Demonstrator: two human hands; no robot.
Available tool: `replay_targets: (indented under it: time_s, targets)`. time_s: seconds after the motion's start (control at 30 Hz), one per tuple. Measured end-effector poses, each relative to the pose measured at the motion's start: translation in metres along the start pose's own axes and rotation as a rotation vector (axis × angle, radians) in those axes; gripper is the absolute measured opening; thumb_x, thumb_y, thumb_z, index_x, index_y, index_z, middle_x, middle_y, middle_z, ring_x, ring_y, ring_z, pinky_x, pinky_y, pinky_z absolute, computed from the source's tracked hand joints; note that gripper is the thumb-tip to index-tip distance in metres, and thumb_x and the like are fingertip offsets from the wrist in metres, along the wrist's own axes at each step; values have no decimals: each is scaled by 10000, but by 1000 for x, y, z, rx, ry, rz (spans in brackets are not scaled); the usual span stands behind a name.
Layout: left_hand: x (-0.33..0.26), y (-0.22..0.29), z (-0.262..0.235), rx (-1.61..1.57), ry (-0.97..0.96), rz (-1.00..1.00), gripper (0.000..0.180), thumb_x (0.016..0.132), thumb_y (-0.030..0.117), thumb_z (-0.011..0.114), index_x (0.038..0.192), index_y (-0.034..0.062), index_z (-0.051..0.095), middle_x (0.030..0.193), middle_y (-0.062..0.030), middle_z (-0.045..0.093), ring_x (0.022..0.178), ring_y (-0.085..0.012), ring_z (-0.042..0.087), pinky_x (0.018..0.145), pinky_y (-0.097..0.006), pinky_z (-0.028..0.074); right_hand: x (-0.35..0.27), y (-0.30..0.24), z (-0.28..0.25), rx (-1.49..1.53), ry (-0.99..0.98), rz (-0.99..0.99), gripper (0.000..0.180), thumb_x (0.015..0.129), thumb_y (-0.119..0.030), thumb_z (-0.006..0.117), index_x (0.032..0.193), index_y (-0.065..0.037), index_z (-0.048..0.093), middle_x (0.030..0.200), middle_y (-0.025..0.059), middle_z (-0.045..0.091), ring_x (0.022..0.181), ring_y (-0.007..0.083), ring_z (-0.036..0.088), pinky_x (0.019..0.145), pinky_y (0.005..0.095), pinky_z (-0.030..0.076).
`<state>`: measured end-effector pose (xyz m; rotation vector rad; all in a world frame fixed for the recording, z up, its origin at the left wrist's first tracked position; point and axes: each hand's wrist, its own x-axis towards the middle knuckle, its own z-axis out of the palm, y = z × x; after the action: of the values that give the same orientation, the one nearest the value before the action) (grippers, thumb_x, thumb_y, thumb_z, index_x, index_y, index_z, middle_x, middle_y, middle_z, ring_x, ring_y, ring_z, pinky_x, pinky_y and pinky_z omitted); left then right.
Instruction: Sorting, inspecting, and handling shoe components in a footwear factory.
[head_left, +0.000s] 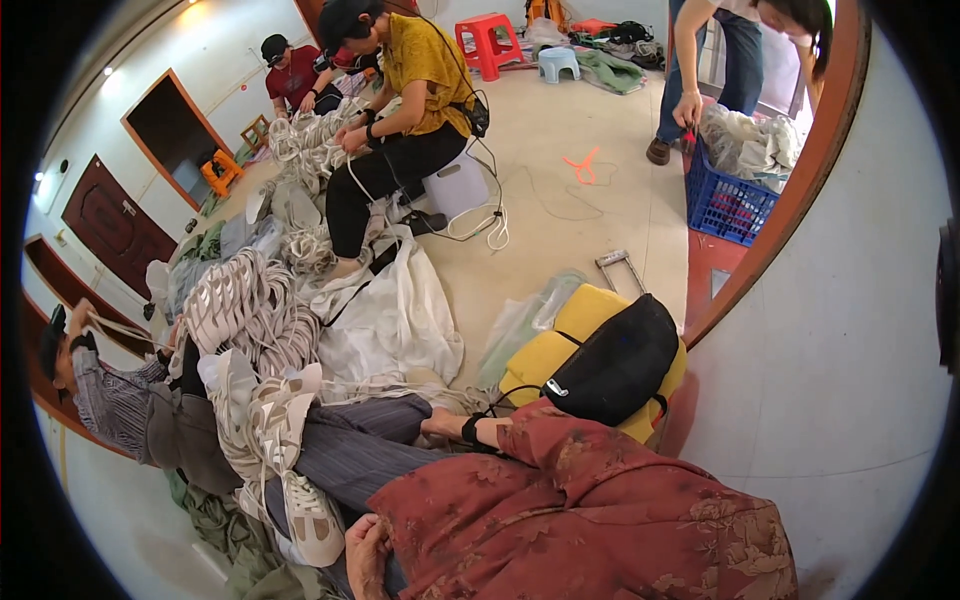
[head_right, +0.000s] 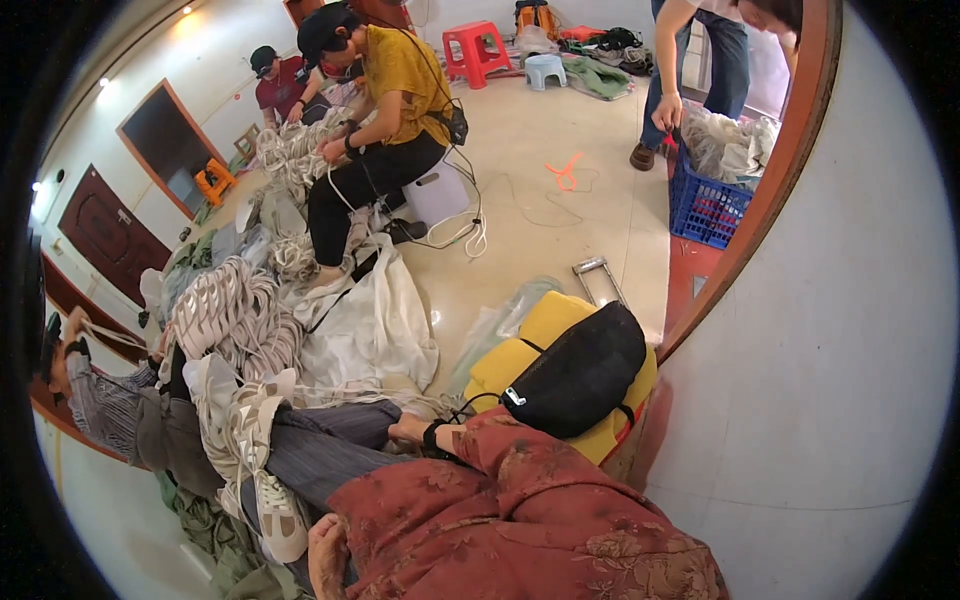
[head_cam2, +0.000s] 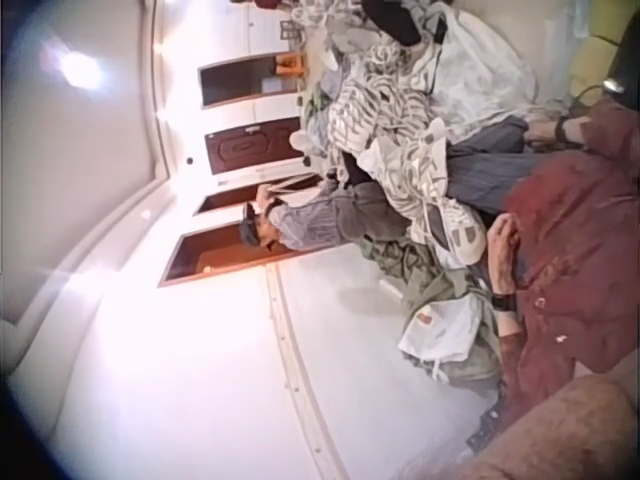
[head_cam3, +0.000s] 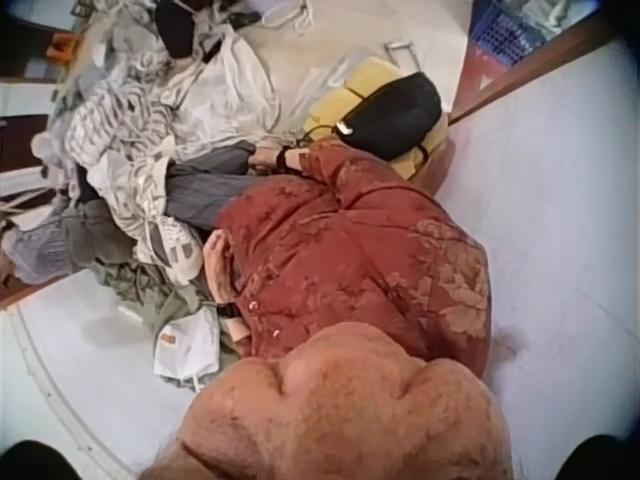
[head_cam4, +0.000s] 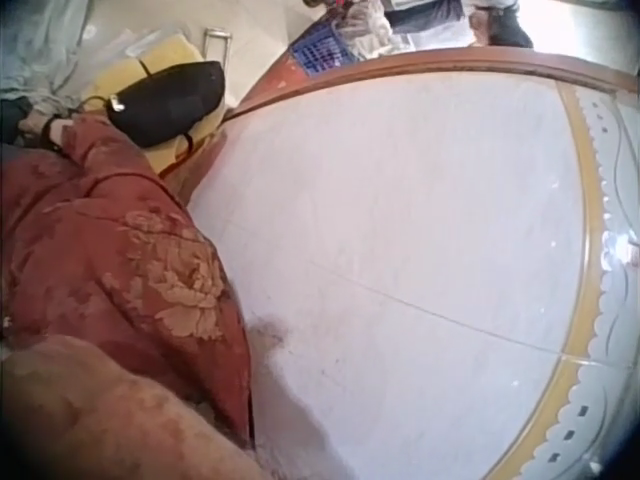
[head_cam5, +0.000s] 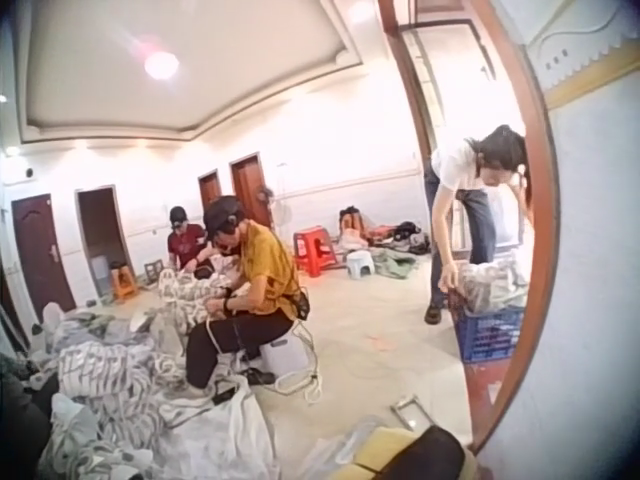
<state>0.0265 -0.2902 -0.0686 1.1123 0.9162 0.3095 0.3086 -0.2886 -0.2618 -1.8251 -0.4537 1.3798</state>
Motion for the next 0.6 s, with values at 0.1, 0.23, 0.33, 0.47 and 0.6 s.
replay_targets:
  time_s: [0.1, 0.23, 0.33, 0.47, 0.6]
  targets:
    - [-2, 13, 19, 126, -88, -3, 75, 913, 86, 582, 882, 26, 615, 788, -16, 630, 667, -98, 577, 615, -215, 442, 60, 50, -13, -68, -15, -283, 386, 742, -132, 691, 1082, 33, 615, 1077, 202, 655, 971, 327, 645, 807, 434, 506]
    - [-41, 30, 32, 233, 33, 49, 324, 957, 281, 588, 1206, 74, 588, 1099, -7, 590, 933, -130, 560, 822, -251, 441, 34, 35, -14, -523, -66, -1036, 241, 770, -30, 669, 1005, -67, 634, 1032, 137, 681, 892, 273, 646, 748, 450, 509]
    - [-39, 35, 42, 280, 10, 43, 307, 973, 307, 560, 1187, 87, 581, 1064, 19, 576, 903, -97, 533, 785, -237, 425, 24, 35, -29, -428, -55, -986, 283, 739, -88, 715, 1008, -40, 641, 972, 128, 678, 856, 263, 624, 717, 404, 515]
    - [-33, 40, 38, 301, -66, 3, 206, 970, 289, 554, 1008, 92, 602, 876, 55, 551, 718, -58, 468, 652, -215, 379, 19, 18, -15, -320, -51, -519, 417, 674, 58, 684, 1064, -77, 626, 1016, 138, 676, 981, 343, 637, 793, 404, 502]
    - [-41, 48, 54, 296, 14, 42, 191, 971, 275, 542, 919, 97, 587, 795, 72, 513, 642, -41, 403, 597, -201, 328, 11, 1, -6, 28, 44, 17, 470, 671, -178, 740, 1087, 26, 658, 1098, 245, 649, 974, 344, 644, 817, 398, 510]
